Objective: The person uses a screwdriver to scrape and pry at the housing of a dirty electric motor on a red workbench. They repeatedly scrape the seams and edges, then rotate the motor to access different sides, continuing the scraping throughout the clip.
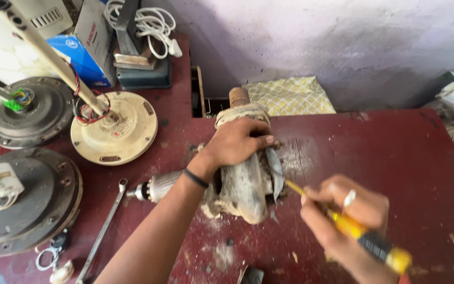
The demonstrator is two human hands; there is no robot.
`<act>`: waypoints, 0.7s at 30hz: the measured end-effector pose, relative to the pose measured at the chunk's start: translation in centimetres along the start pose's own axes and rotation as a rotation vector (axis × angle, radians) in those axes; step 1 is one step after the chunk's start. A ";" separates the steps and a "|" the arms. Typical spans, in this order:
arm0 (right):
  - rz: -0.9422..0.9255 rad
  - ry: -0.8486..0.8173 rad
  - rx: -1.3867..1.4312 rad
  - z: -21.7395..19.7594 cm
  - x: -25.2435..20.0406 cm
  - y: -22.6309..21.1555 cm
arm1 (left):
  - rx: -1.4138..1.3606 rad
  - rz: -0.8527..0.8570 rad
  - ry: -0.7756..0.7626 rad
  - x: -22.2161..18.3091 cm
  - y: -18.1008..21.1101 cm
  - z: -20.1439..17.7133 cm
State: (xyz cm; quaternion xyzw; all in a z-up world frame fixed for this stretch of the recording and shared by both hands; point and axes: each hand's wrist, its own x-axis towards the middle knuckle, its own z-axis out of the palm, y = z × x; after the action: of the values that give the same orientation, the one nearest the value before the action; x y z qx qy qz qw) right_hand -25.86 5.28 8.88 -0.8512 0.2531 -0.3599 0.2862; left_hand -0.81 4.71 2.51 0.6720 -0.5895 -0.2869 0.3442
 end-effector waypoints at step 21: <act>0.124 0.046 0.015 0.0 -7.0 10.9 | -0.464 -0.081 0.078 -0.1 0.1 -0.1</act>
State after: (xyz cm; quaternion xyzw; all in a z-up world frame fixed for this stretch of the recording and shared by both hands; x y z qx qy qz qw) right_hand -32.57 2.01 -1.72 -0.8231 0.3092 -0.3629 0.3084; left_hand -0.79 4.85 2.63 0.6085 -0.4665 -0.4024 0.5001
